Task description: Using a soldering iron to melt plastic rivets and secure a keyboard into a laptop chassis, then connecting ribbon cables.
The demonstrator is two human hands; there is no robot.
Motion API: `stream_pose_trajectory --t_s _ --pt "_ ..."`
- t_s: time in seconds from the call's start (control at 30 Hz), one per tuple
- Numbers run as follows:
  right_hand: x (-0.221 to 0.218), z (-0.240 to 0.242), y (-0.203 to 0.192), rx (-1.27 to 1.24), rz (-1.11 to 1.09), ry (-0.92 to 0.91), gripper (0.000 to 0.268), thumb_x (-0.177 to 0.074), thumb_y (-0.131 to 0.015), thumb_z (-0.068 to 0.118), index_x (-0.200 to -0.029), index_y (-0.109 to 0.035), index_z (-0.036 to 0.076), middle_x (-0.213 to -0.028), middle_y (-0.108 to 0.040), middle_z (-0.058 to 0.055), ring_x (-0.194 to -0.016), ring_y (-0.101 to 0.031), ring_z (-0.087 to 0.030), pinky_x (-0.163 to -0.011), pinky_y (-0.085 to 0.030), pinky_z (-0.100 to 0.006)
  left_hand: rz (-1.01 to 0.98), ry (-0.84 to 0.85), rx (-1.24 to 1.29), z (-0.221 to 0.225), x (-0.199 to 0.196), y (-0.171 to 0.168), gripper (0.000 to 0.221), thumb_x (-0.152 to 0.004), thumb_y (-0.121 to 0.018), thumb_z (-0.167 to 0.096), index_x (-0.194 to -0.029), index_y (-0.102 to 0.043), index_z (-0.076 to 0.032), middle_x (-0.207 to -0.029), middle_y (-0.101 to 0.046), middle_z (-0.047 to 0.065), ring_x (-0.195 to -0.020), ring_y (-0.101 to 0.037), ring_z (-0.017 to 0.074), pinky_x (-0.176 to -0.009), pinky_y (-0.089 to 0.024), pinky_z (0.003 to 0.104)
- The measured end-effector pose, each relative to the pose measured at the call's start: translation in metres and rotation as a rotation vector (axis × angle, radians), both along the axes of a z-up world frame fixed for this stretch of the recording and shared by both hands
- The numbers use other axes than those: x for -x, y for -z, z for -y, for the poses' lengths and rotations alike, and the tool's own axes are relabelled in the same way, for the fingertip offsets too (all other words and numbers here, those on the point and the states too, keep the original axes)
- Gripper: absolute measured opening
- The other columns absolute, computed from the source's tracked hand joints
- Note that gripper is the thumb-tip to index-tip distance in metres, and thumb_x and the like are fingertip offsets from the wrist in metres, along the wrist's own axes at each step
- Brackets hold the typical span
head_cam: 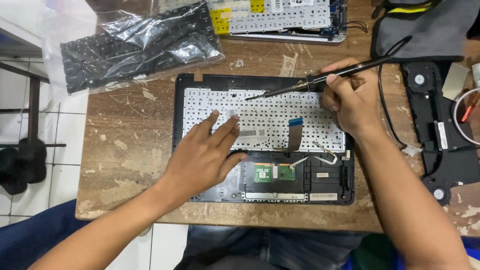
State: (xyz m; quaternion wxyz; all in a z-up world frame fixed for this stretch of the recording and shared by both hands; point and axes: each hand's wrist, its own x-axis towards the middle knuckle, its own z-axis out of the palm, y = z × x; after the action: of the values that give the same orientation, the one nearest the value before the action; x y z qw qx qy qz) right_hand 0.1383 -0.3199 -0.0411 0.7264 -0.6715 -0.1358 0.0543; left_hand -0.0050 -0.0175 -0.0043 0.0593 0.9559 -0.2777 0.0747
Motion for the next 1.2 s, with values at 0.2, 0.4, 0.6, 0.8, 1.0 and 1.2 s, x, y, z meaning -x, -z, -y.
stream_pose_trajectory --t_s 0.2,0.4,0.6,0.8,1.0,1.2 --pt "-0.003 -0.003 0.019 0.032 0.100 0.015 0.023 -0.099 -0.060 0.010 -0.113 -0.062 -0.008 -0.050 -0.042 -0.004 -0.037 -0.039 -0.008 -0.042 -0.035 -0.025 -0.113 -0.047 0.325 -0.015 -0.022 -0.026 0.027 -0.095 -0.064 -0.022 -0.105 -0.076 0.000 -0.107 -0.074 0.020 -0.099 -0.070 0.0402 -0.077 -0.058 0.044" --pt "-0.004 0.000 0.022 0.024 0.119 0.019 0.023 -0.099 -0.059 0.012 -0.110 -0.063 -0.008 -0.049 -0.042 -0.005 -0.037 -0.038 -0.008 -0.041 -0.034 -0.025 0.017 -0.015 0.308 -0.030 -0.073 -0.020 0.015 -0.087 -0.073 -0.011 -0.100 -0.076 -0.004 -0.097 -0.073 0.015 -0.091 -0.071 0.0353 -0.075 -0.052 0.041" --pt "-0.003 -0.005 0.023 -0.023 0.092 0.066 0.021 -0.098 -0.061 0.010 -0.110 -0.063 -0.007 -0.050 -0.043 -0.006 -0.035 -0.039 -0.008 -0.039 -0.033 -0.024 0.197 -0.066 0.166 -0.037 -0.090 -0.004 0.010 -0.087 -0.075 -0.015 -0.094 -0.077 -0.007 -0.088 -0.072 0.011 -0.081 -0.067 0.0267 -0.073 -0.047 0.035" --pt "0.001 -0.010 0.020 -0.051 0.052 0.101 0.022 -0.098 -0.061 0.010 -0.110 -0.064 -0.007 -0.052 -0.043 -0.005 -0.034 -0.039 -0.008 -0.038 -0.035 -0.025 0.103 -0.395 0.185 -0.059 -0.074 0.008 0.012 -0.087 -0.074 -0.014 -0.092 -0.075 -0.002 -0.081 -0.064 0.010 -0.069 -0.066 0.0275 -0.053 -0.052 0.035" --pt "0.002 -0.010 0.028 -0.106 -0.002 0.149 0.023 -0.098 -0.062 0.013 -0.110 -0.063 -0.007 -0.067 -0.054 -0.016 -0.034 -0.037 -0.007 -0.037 -0.036 -0.027 -0.117 -0.578 0.086 -0.050 -0.057 -0.024 0.020 -0.093 -0.068 -0.013 -0.101 -0.070 0.005 -0.090 -0.059 0.020 -0.079 -0.070 0.0392 -0.050 -0.060 0.047" --pt "0.008 -0.014 0.000 -0.077 -0.061 0.046 0.008 -0.099 -0.059 0.014 -0.102 -0.065 0.009 -0.057 -0.045 0.003 -0.039 -0.040 -0.007 -0.037 -0.028 -0.024 -0.500 -0.737 0.156 -0.051 -0.058 -0.039 0.029 -0.113 -0.042 -0.008 -0.099 -0.062 0.007 -0.064 -0.063 0.017 -0.051 -0.065 0.0339 -0.040 -0.055 0.039"
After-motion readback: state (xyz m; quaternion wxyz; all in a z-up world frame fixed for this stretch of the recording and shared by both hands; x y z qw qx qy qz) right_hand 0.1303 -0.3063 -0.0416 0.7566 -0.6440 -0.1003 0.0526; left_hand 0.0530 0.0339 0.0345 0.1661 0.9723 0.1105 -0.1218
